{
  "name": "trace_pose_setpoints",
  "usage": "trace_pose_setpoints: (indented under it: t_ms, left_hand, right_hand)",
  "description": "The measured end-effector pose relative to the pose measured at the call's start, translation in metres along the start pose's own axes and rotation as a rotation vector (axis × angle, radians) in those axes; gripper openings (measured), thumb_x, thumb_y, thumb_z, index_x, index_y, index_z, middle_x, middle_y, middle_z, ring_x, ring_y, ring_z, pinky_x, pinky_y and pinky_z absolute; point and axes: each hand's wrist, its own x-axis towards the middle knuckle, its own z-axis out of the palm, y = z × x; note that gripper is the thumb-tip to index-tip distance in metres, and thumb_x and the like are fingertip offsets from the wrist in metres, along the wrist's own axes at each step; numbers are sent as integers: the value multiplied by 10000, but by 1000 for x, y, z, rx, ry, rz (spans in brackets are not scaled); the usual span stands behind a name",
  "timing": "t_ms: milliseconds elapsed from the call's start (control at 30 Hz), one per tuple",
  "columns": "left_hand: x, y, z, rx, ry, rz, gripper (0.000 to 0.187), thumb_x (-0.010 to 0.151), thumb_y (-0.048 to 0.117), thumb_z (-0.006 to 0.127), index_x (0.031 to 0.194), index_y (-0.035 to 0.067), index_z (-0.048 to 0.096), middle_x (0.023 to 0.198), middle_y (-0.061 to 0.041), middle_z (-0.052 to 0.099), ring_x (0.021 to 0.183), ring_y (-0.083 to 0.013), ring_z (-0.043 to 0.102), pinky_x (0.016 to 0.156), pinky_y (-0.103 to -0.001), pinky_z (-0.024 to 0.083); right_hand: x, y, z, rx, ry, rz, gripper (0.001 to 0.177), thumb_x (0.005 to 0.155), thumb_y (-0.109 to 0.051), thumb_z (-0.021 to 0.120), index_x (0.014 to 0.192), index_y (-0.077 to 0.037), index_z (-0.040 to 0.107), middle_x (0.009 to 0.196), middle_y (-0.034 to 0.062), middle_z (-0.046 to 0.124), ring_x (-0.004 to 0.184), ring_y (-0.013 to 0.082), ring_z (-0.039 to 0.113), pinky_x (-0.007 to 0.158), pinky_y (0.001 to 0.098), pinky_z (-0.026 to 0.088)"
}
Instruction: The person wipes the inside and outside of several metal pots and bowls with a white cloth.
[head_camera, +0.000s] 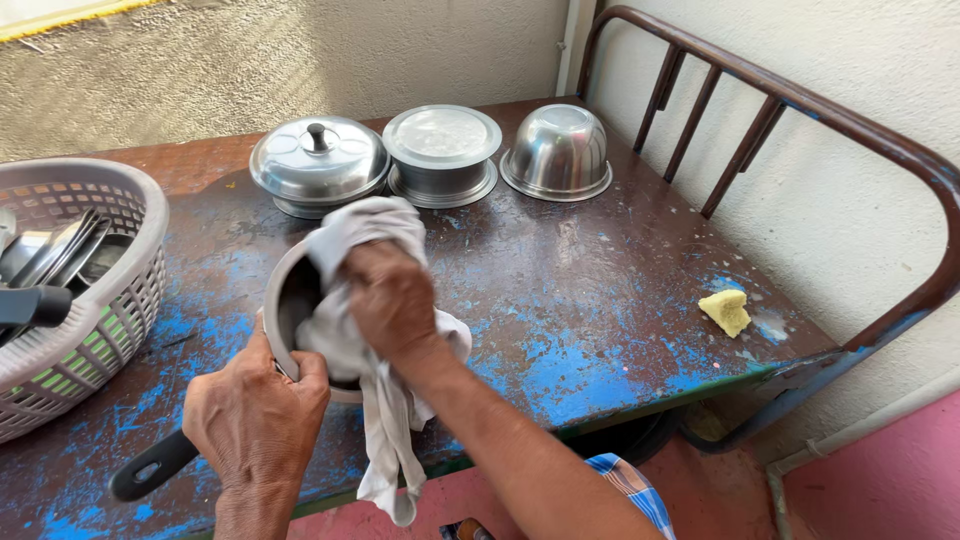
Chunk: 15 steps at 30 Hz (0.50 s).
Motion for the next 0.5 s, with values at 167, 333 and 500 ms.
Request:
trace_pose_setpoints:
  t_ms: [167,333,500]
  left_hand:
    - [-1,-7,4,-48,-19,-43,280,860,353,720,1027,133,761,720,-166,689,669,-396,662,669,-490,516]
    - [-5,-11,13,-48,82,-18,460,845,268,699,1278,122,749,706,-159,679,626,-370,651,662,-463,518]
    - [-11,-7,23,-58,149,66,433,960,248,662,1350,68,717,712,-119,667,649,-349,643,730,-447,515]
  right_hand:
    - [-10,-29,11,6,-114,2,215,895,-83,607,1054,-128,744,1053,90,747,965,295,730,858,400,586]
    - [9,23,-1,-274,-56,338,198,888,-179,652,1023,-178,797,1047,64,764,945,312,723,843,429,559]
    - [2,53,-1,-245,139,218,233,798,-143,711,1012,-107,795,1044,72,784,1008,342,643,938,454,467]
